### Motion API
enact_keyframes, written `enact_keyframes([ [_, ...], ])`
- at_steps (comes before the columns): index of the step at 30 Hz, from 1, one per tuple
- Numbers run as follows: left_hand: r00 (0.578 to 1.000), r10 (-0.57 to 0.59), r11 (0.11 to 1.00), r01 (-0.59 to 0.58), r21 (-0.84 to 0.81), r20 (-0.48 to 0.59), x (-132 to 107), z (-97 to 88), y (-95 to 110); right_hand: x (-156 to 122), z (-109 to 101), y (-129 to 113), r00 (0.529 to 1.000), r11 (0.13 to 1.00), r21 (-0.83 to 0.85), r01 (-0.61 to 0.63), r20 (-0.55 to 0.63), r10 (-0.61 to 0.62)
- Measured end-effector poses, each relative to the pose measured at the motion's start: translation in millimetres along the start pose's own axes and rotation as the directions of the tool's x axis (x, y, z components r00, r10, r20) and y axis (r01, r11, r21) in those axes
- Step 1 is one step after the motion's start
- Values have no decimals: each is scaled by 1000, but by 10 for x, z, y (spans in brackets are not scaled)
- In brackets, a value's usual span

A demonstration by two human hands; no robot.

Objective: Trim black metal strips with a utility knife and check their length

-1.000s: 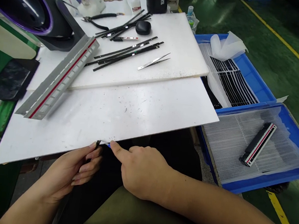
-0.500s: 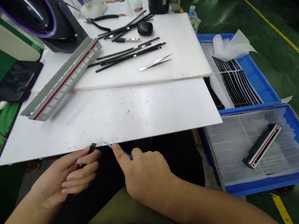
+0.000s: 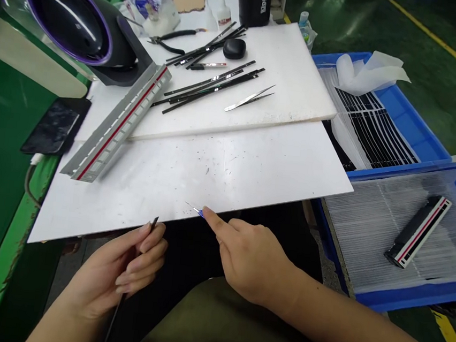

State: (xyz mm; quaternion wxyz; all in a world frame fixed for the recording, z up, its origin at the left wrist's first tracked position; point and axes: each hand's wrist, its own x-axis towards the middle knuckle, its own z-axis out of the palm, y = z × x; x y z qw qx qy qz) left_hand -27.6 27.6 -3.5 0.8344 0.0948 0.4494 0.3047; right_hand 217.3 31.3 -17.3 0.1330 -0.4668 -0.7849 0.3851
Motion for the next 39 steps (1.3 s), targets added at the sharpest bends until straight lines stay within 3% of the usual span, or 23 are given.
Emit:
enact_keyframes([
  [2, 992, 57, 988, -41, 146, -111, 43, 14, -22, 13, -6, 0, 1000, 1000, -16, -2, 6, 2],
  [4, 987, 62, 979, -31, 200, -150, 84, 17, -38, 29, -11, -8, 1000, 999, -38, -8, 18, 9],
  [15, 983, -47, 991, 67, 112, -178, 98, 48, 30, 124, 1, -149, 994, 984, -178, 22, 106, -3],
  [23, 958, 23, 961, 58, 271, -287, 118, 31, 3, 155, -16, -195, 991, 989, -144, 35, 134, -15],
  [39, 949, 94, 917, 36, 398, -301, 126, 65, -10, 196, -49, -211, 989, 990, -134, 50, 145, -30],
])
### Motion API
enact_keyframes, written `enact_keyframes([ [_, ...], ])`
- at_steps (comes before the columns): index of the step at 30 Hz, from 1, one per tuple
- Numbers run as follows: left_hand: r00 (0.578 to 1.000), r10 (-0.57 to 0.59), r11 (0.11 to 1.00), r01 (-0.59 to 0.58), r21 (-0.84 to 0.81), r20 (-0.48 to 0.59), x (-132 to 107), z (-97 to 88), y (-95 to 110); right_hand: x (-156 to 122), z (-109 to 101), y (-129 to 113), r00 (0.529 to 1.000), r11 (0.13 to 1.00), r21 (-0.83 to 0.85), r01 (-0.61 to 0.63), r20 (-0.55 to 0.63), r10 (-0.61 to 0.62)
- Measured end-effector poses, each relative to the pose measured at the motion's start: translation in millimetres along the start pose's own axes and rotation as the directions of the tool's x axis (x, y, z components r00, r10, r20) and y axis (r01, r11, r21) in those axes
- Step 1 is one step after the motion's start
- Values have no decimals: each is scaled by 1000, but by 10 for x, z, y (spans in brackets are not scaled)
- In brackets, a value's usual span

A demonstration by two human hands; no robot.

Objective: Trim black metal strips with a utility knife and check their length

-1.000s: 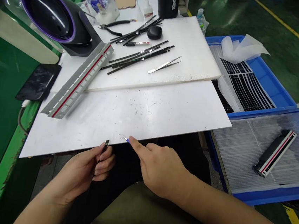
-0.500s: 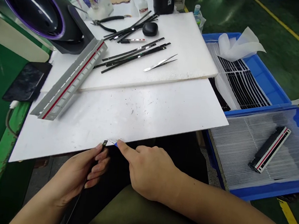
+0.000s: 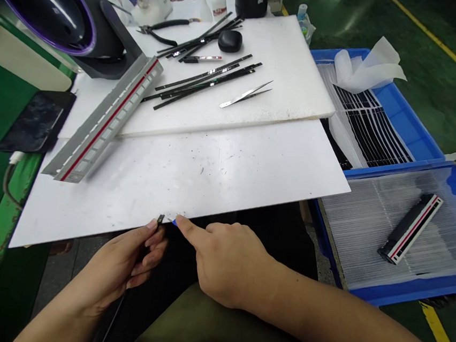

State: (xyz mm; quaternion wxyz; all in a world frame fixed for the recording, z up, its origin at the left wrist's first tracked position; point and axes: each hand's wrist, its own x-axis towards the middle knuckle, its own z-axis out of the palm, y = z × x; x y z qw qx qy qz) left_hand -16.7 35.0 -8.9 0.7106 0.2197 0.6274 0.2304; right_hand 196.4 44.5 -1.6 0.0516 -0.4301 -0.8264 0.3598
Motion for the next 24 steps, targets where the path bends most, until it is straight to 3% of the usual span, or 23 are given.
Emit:
enact_keyframes([
  [11, 1000, 0, 1000, 0, 6, -12, -7, 3, 2, -5, -17, -32, 1000, 987, -157, 24, 19, -21],
  [24, 999, 15, 999, -14, 34, -37, -7, 1, 0, -11, -17, -41, 1000, 976, -214, 30, 14, -28],
])
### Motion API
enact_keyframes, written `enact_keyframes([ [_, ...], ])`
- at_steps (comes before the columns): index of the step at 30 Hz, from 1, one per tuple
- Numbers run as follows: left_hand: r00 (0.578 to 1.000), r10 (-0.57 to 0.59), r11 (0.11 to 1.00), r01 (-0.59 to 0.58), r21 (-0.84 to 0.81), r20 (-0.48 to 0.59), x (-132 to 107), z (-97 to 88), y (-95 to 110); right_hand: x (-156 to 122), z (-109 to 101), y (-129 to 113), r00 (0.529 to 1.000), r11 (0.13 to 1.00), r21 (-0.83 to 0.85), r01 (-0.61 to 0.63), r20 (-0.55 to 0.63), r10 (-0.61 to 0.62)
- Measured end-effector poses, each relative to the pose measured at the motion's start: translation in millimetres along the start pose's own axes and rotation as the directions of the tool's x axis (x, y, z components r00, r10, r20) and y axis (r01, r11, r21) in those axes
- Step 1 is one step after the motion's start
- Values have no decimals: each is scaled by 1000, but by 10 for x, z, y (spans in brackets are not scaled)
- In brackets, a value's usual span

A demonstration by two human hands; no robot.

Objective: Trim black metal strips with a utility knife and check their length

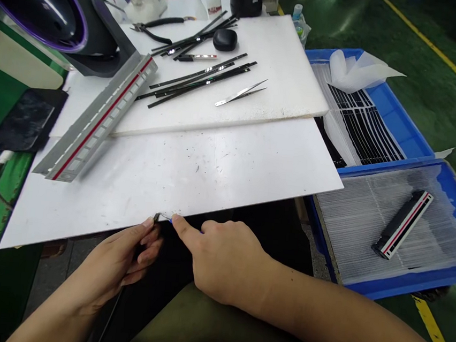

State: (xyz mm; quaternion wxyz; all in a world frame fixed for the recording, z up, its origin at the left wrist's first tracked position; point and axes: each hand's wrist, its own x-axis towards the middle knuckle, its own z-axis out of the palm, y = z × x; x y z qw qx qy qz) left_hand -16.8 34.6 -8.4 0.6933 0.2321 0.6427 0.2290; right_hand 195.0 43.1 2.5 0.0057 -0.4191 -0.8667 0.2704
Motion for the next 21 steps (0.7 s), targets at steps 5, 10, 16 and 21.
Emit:
enact_keyframes([
  [5, 1000, -3, 1000, 3, -7, 2, 6, -1, 3, -8, 8, 19, 1000, 999, 42, -5, -19, 6],
  [10, 1000, 4, 1000, -4, -3, 14, 11, 3, -5, -6, -32, 13, 999, 997, 79, 19, -32, -16],
  [16, 1000, -6, 1000, 6, -6, 12, 15, 5, 6, 2, -31, 34, 999, 997, 67, -24, -40, 27],
  [21, 1000, -14, 1000, 14, -9, 8, 13, -5, 1, 15, -43, 58, 1000, 995, 103, -7, -3, 7],
])
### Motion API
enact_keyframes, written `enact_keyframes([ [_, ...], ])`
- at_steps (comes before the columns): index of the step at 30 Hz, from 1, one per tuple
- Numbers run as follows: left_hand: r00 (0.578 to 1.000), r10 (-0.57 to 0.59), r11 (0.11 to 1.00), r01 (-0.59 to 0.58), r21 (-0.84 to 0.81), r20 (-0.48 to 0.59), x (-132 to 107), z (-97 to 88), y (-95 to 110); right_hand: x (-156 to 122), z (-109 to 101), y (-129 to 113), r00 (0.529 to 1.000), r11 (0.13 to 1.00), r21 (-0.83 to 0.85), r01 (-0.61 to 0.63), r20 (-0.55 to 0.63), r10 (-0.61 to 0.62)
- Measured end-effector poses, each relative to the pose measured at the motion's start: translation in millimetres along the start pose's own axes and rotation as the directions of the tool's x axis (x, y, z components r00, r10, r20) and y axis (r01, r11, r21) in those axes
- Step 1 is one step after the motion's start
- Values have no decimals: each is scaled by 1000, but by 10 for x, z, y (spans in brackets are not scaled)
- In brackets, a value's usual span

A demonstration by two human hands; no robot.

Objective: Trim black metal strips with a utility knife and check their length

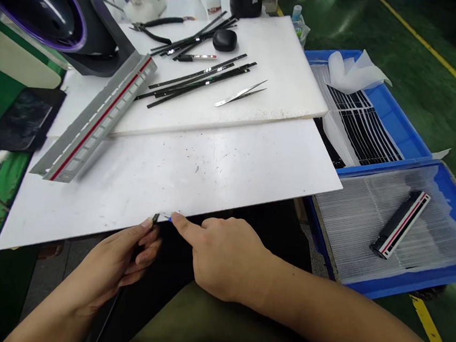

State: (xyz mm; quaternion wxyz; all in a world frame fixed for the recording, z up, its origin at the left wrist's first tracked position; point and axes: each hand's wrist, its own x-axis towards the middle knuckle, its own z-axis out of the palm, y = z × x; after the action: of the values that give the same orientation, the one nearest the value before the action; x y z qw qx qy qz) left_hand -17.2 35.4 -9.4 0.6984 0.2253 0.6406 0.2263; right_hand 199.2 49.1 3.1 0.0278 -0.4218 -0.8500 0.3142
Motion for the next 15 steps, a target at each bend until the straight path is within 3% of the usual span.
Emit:
enact_keyframes([
  [15, 1000, 6, 1000, -6, 15, -12, 3, 0, -5, 9, 9, -28, 999, 998, -62, 33, -10, -33],
])
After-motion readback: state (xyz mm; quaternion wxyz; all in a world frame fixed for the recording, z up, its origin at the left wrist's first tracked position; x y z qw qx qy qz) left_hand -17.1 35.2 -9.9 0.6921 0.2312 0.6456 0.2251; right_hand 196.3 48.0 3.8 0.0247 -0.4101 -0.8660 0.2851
